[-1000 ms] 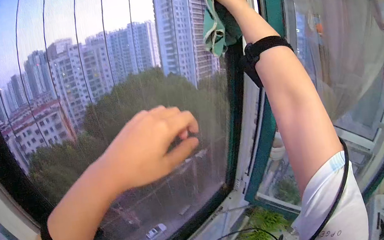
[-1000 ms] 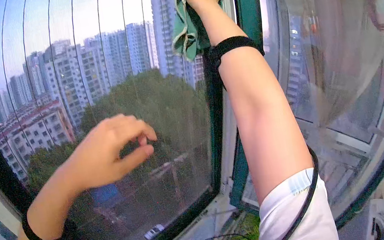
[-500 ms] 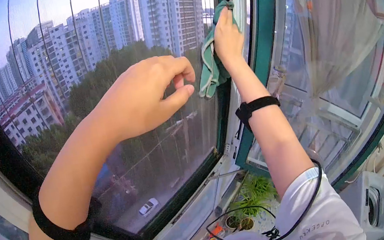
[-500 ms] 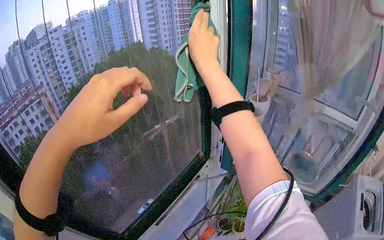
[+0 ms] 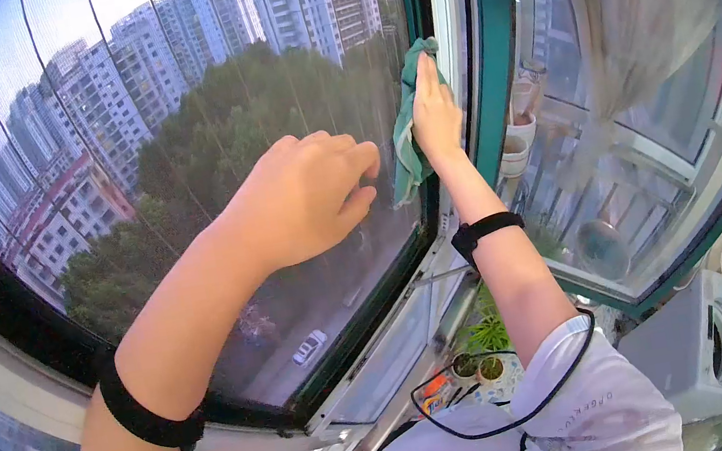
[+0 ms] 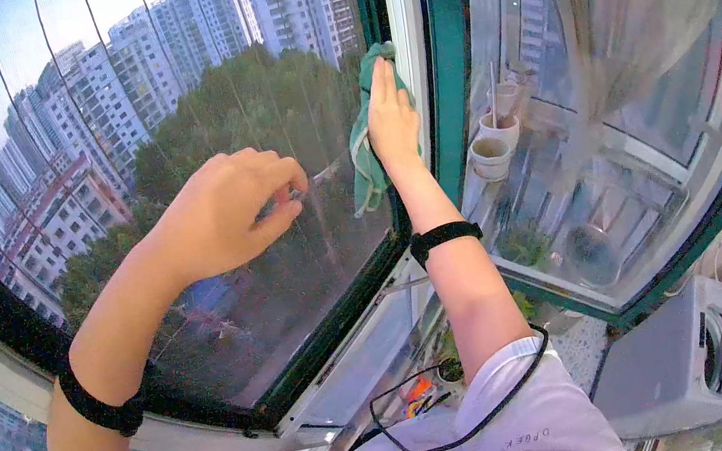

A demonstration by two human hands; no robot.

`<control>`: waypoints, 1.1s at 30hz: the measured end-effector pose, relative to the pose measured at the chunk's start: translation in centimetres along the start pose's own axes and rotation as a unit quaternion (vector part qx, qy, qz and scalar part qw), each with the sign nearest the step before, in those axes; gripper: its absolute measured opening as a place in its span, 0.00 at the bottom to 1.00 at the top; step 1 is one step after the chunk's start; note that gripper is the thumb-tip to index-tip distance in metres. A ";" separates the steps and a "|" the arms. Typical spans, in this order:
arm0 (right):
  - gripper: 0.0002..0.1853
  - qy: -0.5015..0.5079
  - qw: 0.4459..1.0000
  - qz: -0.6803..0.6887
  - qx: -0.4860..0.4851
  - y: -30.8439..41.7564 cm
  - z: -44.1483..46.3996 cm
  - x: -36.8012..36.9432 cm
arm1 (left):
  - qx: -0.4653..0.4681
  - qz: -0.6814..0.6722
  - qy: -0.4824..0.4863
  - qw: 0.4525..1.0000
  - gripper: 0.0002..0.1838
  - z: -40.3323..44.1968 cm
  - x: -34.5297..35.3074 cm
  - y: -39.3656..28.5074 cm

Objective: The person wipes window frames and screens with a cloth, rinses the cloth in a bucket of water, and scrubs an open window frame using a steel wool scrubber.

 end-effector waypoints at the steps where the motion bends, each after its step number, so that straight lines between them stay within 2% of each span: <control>1: 0.36 0.012 1.000 0.002 0.003 -0.2 -1.0 0.4 | 0.006 0.003 0.000 1.000 0.08 -0.1 0.4 -0.2; 9: 0.38 0.078 0.996 -0.034 0.015 -2.7 -16.2 6.1 | 0.021 -0.001 0.026 0.999 0.08 -0.6 2.0 -0.4; 11: 0.34 0.088 0.990 -0.107 0.005 -3.5 -20.9 7.9 | 0.012 -0.019 0.034 0.999 0.09 -0.6 2.2 -0.4; 12: 0.34 0.086 0.991 -0.100 0.008 -3.5 -22.1 7.6 | 0.010 -0.013 0.039 0.999 0.09 -0.6 2.4 -0.3; 14: 0.35 0.217 0.972 -0.022 0.094 -4.9 -25.0 9.8 | 0.009 -0.015 0.042 0.999 0.09 -0.7 2.8 -0.2; 15: 0.35 0.216 0.971 -0.017 0.096 -4.9 -25.3 10.1 | 0.008 -0.011 0.046 0.999 0.09 -0.7 2.8 -0.1; 18: 0.26 0.189 0.970 0.027 0.151 -5.8 -25.8 10.5 | 0.009 -0.008 0.044 0.999 0.09 -0.3 2.2 -0.3; 21: 0.21 0.149 0.981 -0.001 0.121 -6.1 -26.4 10.1 | -0.005 0.000 0.071 0.997 0.10 0.0 1.7 -0.4; 22: 0.16 0.189 0.967 0.027 0.167 -7.2 -27.6 11.2 | -0.014 -0.015 0.084 0.996 0.11 0.1 1.9 -0.2; 23: 0.15 0.219 0.962 0.023 0.163 -7.5 -28.6 11.7 | -0.026 -0.029 0.097 0.995 0.11 0.1 2.0 0.1; 26: 0.16 0.319 0.927 0.078 0.182 -8.9 -29.9 13.5 | -0.036 -0.037 0.110 0.993 0.13 -0.2 2.0 0.5; 27: 0.16 0.361 0.912 0.088 0.173 -8.8 -29.3 13.7 | -0.046 -0.019 0.095 0.994 0.13 -0.3 1.6 1.0; 28: 0.15 0.402 0.896 0.096 0.162 -8.9 -28.8 13.9 | -0.070 -0.047 0.125 0.989 0.15 -0.6 2.3 1.7; 29: 0.14 0.379 0.902 0.153 0.137 -9.5 -28.9 14.8 | -0.096 -0.077 0.156 0.980 0.16 -1.1 3.2 2.5; 30: 0.13 0.356 0.903 0.212 0.113 -9.4 -29.0 15.8 | -0.108 -0.060 0.144 0.982 0.16 -1.5 3.4 3.3; 33: 0.15 0.327 0.899 0.286 0.055 -6.1 -24.1 11.1 | -0.147 -0.067 0.134 0.978 0.18 -3.0 4.1 4.7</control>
Point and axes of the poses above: each hand's wrist, its own z-axis towards the middle knuckle, its own x-axis out of the palm, y = z × x, the point moved 10 cm from there along z, towards the middle knuckle, and after that the axes turned 2 degrees about -x, right-handed, at the moved point
